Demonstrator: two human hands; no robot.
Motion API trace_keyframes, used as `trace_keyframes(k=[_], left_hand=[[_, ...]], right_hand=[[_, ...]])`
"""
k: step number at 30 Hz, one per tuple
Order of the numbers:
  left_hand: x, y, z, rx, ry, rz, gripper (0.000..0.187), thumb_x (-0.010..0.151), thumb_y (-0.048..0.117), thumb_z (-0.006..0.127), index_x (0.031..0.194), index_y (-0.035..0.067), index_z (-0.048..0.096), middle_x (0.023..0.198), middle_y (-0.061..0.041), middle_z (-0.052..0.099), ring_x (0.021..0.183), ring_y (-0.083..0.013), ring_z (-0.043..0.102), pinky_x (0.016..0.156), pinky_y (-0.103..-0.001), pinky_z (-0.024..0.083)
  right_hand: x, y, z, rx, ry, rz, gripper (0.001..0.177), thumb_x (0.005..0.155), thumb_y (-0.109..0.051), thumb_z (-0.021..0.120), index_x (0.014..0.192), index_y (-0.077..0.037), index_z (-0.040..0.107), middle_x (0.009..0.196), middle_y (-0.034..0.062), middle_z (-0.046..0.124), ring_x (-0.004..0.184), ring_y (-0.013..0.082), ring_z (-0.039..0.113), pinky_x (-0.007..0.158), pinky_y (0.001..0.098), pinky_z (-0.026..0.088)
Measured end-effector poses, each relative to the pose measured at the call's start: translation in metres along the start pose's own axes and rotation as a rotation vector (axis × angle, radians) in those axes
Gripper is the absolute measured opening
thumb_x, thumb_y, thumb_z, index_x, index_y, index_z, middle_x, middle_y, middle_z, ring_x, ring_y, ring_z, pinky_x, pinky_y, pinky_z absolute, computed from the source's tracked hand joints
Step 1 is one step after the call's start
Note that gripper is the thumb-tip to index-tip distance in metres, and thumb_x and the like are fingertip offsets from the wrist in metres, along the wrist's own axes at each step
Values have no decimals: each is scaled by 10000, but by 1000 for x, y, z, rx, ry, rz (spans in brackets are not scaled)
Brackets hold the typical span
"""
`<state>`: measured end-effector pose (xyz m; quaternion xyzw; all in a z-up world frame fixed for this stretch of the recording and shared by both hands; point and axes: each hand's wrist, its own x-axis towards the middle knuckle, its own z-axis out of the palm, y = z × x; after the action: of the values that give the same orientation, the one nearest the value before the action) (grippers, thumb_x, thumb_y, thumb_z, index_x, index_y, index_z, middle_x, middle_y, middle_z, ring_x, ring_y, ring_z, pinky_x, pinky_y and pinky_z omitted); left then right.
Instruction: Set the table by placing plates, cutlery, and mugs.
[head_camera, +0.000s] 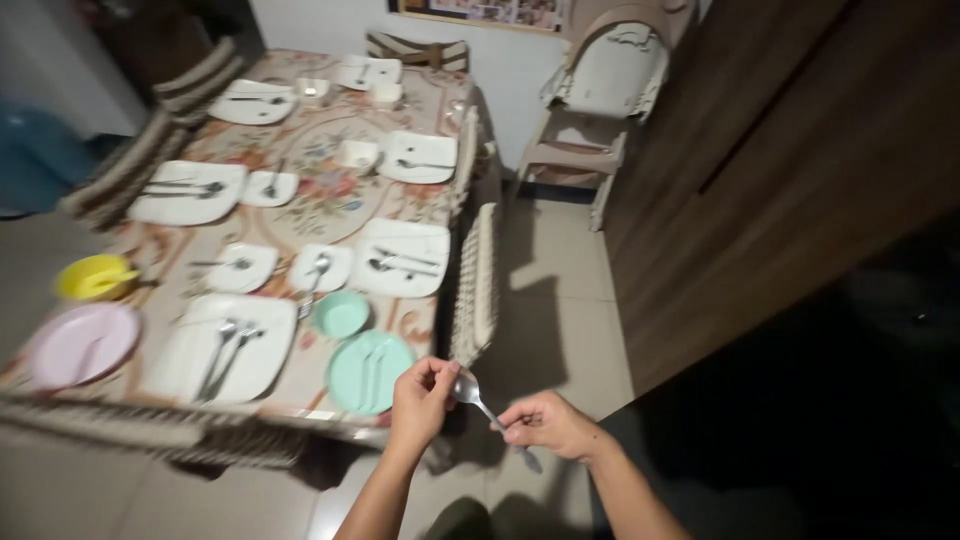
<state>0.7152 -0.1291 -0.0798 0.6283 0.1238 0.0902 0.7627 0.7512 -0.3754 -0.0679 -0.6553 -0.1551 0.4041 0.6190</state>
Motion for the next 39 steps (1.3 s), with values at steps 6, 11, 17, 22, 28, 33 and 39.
trace_keyframes(k=[6, 11, 17, 22, 28, 33, 39], left_hand=[[124, -10, 92, -83, -112, -21, 140, 943, 140, 696, 970, 3, 686, 726, 1, 639, 624, -82, 587, 549, -258, 515], [234, -18, 156, -102, -187, -119, 183, 919, 111, 662, 1085, 37, 680, 805, 12, 678, 641, -102, 637, 601, -281, 570], [347, -39, 211, -28, -402, -96, 132, 971, 115, 674, 977, -16, 686, 777, -34, 656, 655, -107, 643, 618, -269, 556], [433, -46, 227, 18, -283, -133, 155, 982, 127, 642, 918, -9, 683, 695, -35, 670, 598, -111, 621, 578, -263, 532], [537, -72, 241, -45, -37, -36, 149, 979, 140, 634, 919, 14, 685, 673, -14, 611, 578, -91, 560, 538, -250, 461], [621, -55, 251, -120, 181, -20, 160, 991, 136, 634, 954, -4, 703, 705, -9, 625, 625, -94, 562, 589, -254, 473], [688, -35, 214, -164, 547, -69, 198, 955, 162, 640, 1006, -12, 720, 751, -23, 665, 653, -124, 617, 631, -284, 538]], right_hand=[[74, -34, -111, 28, -3, -93, 221, 915, -112, 750, 1101, 4, 715, 878, 2, 699, 802, 64, 637, 749, 233, 534], [160, -78, -226, 99, 196, -142, 178, 931, -100, 703, 1088, -20, 672, 881, 0, 699, 772, 61, 615, 694, 230, 504], [247, -118, -339, 97, 318, -233, 136, 952, -96, 695, 1065, -27, 665, 869, 16, 689, 744, 87, 614, 677, 241, 503], [323, -137, -401, 206, 227, -244, 129, 954, -75, 704, 1057, -11, 661, 878, 17, 679, 753, 82, 602, 702, 251, 513], [433, -166, -486, 173, 52, -186, 189, 966, -114, 685, 1118, -3, 678, 872, 38, 697, 771, 100, 642, 719, 264, 538], [512, -204, -561, 23, -72, -103, 252, 979, -177, 644, 1173, -23, 691, 867, 50, 718, 767, 112, 662, 724, 266, 547], [605, -232, -596, -16, -162, -28, 311, 991, -264, 621, 1169, -23, 706, 863, 54, 717, 756, 125, 662, 714, 278, 546]])
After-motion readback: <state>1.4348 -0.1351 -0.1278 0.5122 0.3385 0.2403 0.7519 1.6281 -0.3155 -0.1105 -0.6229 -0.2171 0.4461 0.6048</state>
